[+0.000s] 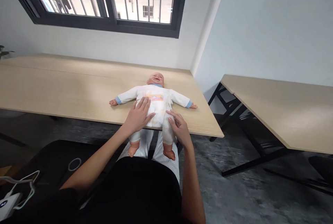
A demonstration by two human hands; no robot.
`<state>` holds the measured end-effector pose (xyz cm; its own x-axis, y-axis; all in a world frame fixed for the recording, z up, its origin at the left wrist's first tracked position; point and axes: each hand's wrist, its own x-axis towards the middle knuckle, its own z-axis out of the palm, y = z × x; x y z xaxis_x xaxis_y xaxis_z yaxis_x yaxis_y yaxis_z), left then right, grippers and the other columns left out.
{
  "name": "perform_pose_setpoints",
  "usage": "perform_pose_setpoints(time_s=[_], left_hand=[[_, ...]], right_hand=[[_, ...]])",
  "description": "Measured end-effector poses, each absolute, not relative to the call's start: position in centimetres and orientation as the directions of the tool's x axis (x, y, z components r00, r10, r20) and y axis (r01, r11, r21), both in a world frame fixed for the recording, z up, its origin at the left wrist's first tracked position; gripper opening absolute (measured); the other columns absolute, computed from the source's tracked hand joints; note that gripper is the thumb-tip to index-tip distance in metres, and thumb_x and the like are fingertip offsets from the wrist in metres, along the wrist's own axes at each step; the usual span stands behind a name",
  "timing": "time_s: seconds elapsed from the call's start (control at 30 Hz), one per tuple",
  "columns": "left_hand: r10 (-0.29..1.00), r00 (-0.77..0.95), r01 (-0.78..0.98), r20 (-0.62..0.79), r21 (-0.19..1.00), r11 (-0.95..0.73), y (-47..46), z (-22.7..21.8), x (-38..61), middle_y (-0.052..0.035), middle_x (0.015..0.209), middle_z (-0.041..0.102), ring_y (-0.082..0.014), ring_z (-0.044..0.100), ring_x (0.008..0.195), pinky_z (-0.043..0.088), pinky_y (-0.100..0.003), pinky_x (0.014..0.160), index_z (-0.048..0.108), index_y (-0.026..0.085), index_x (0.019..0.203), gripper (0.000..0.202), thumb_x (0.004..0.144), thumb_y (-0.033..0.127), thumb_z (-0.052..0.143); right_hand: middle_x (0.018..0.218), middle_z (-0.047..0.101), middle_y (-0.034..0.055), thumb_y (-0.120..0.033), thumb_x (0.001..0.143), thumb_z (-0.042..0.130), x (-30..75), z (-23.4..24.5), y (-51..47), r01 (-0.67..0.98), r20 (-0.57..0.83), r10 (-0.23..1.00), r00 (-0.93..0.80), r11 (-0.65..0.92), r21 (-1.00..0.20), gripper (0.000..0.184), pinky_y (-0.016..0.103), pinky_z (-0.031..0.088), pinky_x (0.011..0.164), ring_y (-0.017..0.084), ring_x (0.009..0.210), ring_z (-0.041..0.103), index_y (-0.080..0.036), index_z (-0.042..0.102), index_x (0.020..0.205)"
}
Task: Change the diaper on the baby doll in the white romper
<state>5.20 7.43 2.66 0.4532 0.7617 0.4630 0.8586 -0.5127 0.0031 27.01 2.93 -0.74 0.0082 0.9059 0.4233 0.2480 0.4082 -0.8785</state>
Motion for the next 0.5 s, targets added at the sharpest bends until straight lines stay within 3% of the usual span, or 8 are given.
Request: perform_pose_setpoints(time_s=[0.27, 0.4, 0.5], left_hand=[[0.739, 0.435, 0.853, 0.514, 0.028, -0.522, 5.0, 0.9, 4.1, -0.0173, 0.164, 0.033, -0.0355, 0.028, 0.153, 0.032, -0.055, 0.12, 0.035, 0.011, 0.158, 0.063, 0.104, 0.043, 0.037], [0.718, 0.418, 0.807, 0.556, 0.136, -0.575, 3.2, -0.4, 2.7, -0.0146, 0.163, 0.034, -0.0319, 0.023, 0.156, 0.031, -0.051, 0.122, 0.034, 0.012, 0.158, 0.061, 0.104, 0.041, 0.037], [0.724, 0.396, 0.727, 0.564, 0.289, -0.623, 1.6, -1.2, 1.6, -0.0124, 0.161, 0.039, -0.0296, 0.021, 0.156, 0.031, -0.051, 0.123, 0.038, 0.015, 0.157, 0.058, 0.104, 0.039, 0.039]], right_hand=[[0.154, 0.047, 0.0081, -0.046, 0.088, 0.072, 27.4, -1.2, 1.0, 0.192, 0.32, 0.946, -0.057, 0.325, -0.926, 0.065, 0.044, 0.035, 0.124, 0.025, 0.142, 0.046, -0.026, 0.051, 0.146], [0.155, 0.047, 0.0075, -0.043, 0.089, 0.074, 27.4, -1.3, 0.3, 0.128, 0.302, 0.952, -0.051, 0.307, -0.943, 0.065, 0.041, 0.034, 0.125, 0.024, 0.144, 0.045, -0.025, 0.049, 0.147], [0.154, 0.047, 0.0073, -0.041, 0.089, 0.074, 27.3, -1.2, 0.2, 0.107, 0.298, 0.953, -0.057, 0.303, -0.947, 0.064, 0.041, 0.032, 0.126, 0.023, 0.144, 0.045, -0.025, 0.049, 0.146]])
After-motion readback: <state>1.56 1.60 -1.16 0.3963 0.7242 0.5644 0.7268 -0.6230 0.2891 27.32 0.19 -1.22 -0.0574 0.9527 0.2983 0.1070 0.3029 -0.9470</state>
